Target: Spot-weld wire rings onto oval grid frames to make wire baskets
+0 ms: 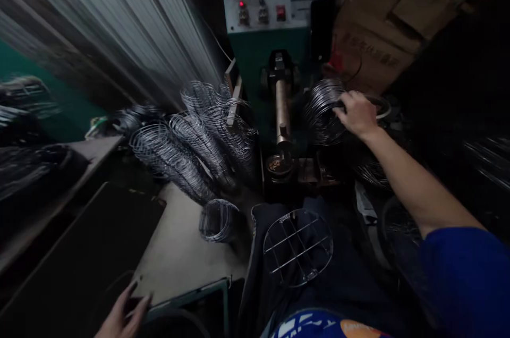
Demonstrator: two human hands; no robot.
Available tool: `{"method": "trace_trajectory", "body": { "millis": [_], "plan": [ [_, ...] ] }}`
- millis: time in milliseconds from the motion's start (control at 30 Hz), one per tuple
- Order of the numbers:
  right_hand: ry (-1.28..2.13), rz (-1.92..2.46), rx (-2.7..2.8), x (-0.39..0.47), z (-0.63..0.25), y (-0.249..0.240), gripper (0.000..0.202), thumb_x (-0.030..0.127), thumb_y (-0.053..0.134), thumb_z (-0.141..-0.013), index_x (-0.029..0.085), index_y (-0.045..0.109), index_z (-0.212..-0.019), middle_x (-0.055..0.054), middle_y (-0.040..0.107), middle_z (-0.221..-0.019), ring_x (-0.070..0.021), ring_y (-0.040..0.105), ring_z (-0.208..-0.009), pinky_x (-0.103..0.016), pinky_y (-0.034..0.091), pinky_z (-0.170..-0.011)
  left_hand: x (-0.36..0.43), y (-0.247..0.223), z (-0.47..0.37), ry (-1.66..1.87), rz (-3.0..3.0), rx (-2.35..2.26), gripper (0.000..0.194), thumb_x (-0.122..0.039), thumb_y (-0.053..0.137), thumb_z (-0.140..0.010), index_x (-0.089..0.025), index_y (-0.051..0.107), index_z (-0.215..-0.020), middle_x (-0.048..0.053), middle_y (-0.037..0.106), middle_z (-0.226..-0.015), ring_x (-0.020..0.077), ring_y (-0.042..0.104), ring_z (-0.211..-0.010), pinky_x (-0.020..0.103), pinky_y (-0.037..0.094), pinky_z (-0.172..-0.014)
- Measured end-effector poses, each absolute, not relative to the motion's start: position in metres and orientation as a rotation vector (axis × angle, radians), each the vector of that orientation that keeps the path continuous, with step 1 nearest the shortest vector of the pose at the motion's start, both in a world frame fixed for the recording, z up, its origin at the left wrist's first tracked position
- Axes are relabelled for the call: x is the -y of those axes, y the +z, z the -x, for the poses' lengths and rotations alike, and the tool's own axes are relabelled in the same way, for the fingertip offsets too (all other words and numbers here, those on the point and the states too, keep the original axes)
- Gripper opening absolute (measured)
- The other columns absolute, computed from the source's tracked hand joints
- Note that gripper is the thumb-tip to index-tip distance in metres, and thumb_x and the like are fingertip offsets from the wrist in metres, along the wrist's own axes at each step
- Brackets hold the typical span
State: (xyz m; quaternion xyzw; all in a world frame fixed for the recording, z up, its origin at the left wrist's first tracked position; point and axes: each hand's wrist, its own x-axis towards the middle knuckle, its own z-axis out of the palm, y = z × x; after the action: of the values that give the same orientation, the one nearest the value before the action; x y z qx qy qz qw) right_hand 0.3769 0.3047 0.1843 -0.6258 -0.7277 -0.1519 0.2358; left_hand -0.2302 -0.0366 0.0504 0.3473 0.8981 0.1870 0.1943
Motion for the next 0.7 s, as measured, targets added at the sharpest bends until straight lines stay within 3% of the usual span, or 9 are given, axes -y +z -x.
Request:
{"method": "trace_trajectory", "body": {
  "millis": [67,133,233,300,433,700],
  "plan": [
    [-0.451,1.782,2.104,-0.319,-0.365,0.192,0.028,0.03,0.058,-0.093,0.015,0.064,-0.117,-0.019,0.063,-0.123,-0.0375,0.054,-0.118,-0.047,0.05,-0.087,0.018,0.05,0.184,0.725,-0.995,-2.208,0.084,-0.069,0.074,-0.057,-0.03,0.061,-0.13,0.0,0.076,-0.092,0.0317,0.074,-0.093,0.041,0.061,-0.08],
    [-0.494,1.812,2.198,-0.327,-0.358,0.197,0.026,0.024,0.053,-0.095,0.014,0.066,-0.115,-0.019,0.063,-0.122,-0.036,0.054,-0.114,-0.044,0.05,-0.082,0.009,0.044,0.131,0.801,-1.048,-2.009,0.104,-0.065,0.078,-0.061,-0.025,0.043,-0.151,0.003,0.074,-0.094,0.0302,0.073,-0.09,0.041,0.061,-0.081],
    [-0.551,1.82,2.307,-0.331,-0.357,0.204,0.03,0.017,0.04,-0.098,0.014,0.069,-0.108,-0.016,0.066,-0.112,-0.0297,0.057,-0.102,-0.038,0.047,-0.076,0.01,0.034,0.065,0.805,-1.138,-1.687,0.115,-0.053,0.084,-0.062,-0.026,0.029,-0.159,0.009,0.071,-0.12,0.0316,0.07,-0.11,0.044,0.058,-0.096],
    [-0.581,1.832,2.342,-0.332,-0.36,0.21,0.034,0.015,0.036,-0.099,0.015,0.069,-0.104,-0.014,0.067,-0.106,-0.0261,0.058,-0.096,-0.034,0.045,-0.074,0.013,0.029,0.038,0.729,-1.277,-1.502,0.124,-0.04,0.089,-0.056,-0.03,0.024,-0.16,0.011,0.061,-0.142,0.0345,0.06,-0.129,0.048,0.051,-0.109],
    [-0.709,1.777,2.349,-0.33,-0.368,0.217,0.035,0.013,0.034,-0.1,0.017,0.067,-0.108,-0.013,0.066,-0.108,-0.0248,0.055,-0.096,-0.032,0.041,-0.07,-0.002,0.025,0.021,0.596,-1.626,-1.358,0.104,-0.025,0.081,-0.065,-0.031,0.033,-0.158,0.01,0.049,-0.155,0.0337,0.047,-0.143,0.051,0.038,-0.12],
    [-0.807,1.622,2.488,-0.306,-0.37,0.209,0.036,0.008,0.041,-0.096,0.023,0.068,-0.115,-0.012,0.063,-0.106,-0.0273,0.051,-0.1,-0.033,0.034,-0.065,-0.065,0.033,0.021,0.469,-1.92,-1.236,0.064,-0.025,0.069,-0.077,-0.026,0.059,-0.14,0.013,0.064,-0.136,0.0359,0.057,-0.131,0.053,0.047,-0.11]
  ]
}}
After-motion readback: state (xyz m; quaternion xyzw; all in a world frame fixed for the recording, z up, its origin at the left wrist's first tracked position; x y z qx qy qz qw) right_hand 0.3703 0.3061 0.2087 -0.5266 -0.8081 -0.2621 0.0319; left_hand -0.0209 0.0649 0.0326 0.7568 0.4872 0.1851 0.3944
